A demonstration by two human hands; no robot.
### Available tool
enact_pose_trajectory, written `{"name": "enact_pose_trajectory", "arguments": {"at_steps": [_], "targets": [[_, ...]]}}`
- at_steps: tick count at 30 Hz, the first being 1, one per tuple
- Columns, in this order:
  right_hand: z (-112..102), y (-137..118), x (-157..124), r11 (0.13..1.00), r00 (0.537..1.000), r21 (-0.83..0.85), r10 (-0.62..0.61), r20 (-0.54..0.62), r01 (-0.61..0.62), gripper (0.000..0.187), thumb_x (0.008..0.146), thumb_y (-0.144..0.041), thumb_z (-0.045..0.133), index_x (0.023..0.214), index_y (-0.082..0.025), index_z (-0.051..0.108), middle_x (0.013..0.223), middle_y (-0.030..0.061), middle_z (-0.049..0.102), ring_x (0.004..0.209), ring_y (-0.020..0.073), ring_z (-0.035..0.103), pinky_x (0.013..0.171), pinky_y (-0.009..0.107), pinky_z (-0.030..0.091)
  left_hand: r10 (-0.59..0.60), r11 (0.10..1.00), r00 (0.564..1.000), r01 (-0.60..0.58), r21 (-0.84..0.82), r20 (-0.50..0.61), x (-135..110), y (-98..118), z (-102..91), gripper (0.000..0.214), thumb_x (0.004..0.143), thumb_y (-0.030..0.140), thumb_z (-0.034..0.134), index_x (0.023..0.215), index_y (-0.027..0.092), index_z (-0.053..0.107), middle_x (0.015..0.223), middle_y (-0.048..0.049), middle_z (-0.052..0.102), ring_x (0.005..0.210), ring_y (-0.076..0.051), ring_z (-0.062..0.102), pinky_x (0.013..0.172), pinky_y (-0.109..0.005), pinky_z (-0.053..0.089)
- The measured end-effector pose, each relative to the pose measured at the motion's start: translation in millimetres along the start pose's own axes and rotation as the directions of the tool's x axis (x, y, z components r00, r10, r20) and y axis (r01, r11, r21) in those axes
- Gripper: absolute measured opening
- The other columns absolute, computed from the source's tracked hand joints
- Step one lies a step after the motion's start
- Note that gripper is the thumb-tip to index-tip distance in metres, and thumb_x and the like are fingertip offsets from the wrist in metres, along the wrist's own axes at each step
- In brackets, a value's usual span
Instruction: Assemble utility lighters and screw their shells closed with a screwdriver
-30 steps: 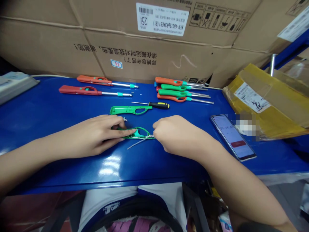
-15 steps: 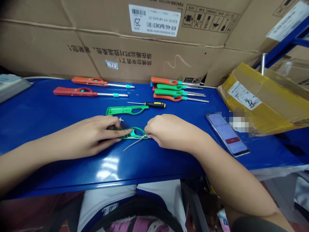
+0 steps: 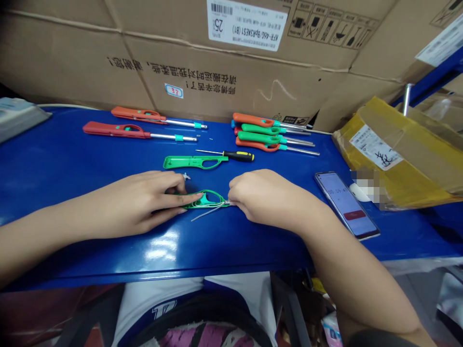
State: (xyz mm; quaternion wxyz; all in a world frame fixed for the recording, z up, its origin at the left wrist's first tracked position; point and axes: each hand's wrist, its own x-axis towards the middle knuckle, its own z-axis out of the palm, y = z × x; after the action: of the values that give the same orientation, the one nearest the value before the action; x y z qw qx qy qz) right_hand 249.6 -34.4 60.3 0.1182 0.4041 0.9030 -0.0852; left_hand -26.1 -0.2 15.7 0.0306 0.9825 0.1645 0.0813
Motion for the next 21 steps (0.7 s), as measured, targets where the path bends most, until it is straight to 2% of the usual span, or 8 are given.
{"name": "enact_pose_trajectory", "arguments": {"at_steps": [4, 7, 11, 15, 17, 21], "targets": [[-2, -5, 0, 0.997, 0.999, -0.081, 0.005, 0.041, -0.001, 0.022, 0.091, -0.007, 0.056, 0.078, -0.016, 0.071, 0.084, 0.0056, 0.069, 0.081, 0.0203, 0.065, 0.063, 0.031, 0.034, 0.002, 1.000, 1.000, -0.002, -0.009, -0.004, 1, 1, -0.6, 0.041, 0.100, 0.023, 0.052, 0.140, 0.025, 0.063, 0.096, -0.0078, 0.059, 0.081, -0.020, 0.057, 0.073, -0.031, 0.050], [-2, -7, 0, 0.994, 1.000, -0.111, -0.004, 0.022, 0.007, 0.022, 0.092, -0.008, 0.055, 0.078, -0.016, 0.070, 0.083, 0.0061, 0.069, 0.081, 0.0210, 0.065, 0.064, 0.031, 0.035, -0.002, 1.000, 1.000, 0.002, -0.021, 0.000, 1, 1, -1.2, 0.041, 0.100, 0.022, 0.053, 0.139, 0.024, 0.063, 0.097, -0.0081, 0.059, 0.083, -0.020, 0.057, 0.075, -0.032, 0.050], [6, -2, 4, 1.000, 0.995, 0.012, -0.026, -0.094, 0.027, 0.023, 0.099, -0.020, 0.054, 0.081, -0.017, 0.068, 0.086, 0.0053, 0.067, 0.076, 0.0182, 0.062, 0.065, 0.031, 0.038, -0.003, 1.000, 1.000, 0.004, -0.028, 0.014, 1, 1, -1.4, 0.041, 0.100, 0.022, 0.051, 0.140, 0.023, 0.062, 0.099, -0.0085, 0.059, 0.086, -0.020, 0.058, 0.077, -0.032, 0.051], [18, 4, 12, 0.979, 0.959, 0.161, -0.073, -0.275, 0.121, 0.019, 0.099, -0.031, 0.059, 0.096, -0.016, 0.070, 0.095, 0.0059, 0.066, 0.080, 0.0170, 0.061, 0.066, 0.029, 0.040, -0.016, 1.000, 1.000, 0.017, -0.026, 0.012, 2, 2, -0.9, 0.038, 0.103, 0.025, 0.049, 0.138, 0.022, 0.064, 0.099, -0.0086, 0.059, 0.086, -0.021, 0.059, 0.077, -0.033, 0.052], [22, 3, 15, 0.973, 0.949, 0.165, -0.107, -0.295, 0.161, 0.019, 0.098, -0.033, 0.062, 0.099, -0.016, 0.070, 0.097, 0.0060, 0.065, 0.080, 0.0169, 0.060, 0.065, 0.028, 0.039, -0.017, 0.999, 1.000, 0.017, -0.037, 0.007, 2, 2, -0.6, 0.038, 0.103, 0.025, 0.049, 0.137, 0.022, 0.064, 0.098, -0.0084, 0.059, 0.085, -0.021, 0.059, 0.076, -0.032, 0.052], [22, -2, 17, 0.973, 0.960, 0.153, -0.129, -0.249, 0.171, 0.019, 0.101, -0.028, 0.057, 0.094, -0.015, 0.069, 0.098, 0.0056, 0.065, 0.079, 0.0162, 0.060, 0.067, 0.029, 0.040, -0.003, 0.998, 1.000, 0.003, -0.059, -0.012, 2, 1, 0.9, 0.039, 0.103, 0.024, 0.047, 0.138, 0.022, 0.063, 0.097, -0.0084, 0.059, 0.086, -0.020, 0.059, 0.076, -0.032, 0.053]]}}
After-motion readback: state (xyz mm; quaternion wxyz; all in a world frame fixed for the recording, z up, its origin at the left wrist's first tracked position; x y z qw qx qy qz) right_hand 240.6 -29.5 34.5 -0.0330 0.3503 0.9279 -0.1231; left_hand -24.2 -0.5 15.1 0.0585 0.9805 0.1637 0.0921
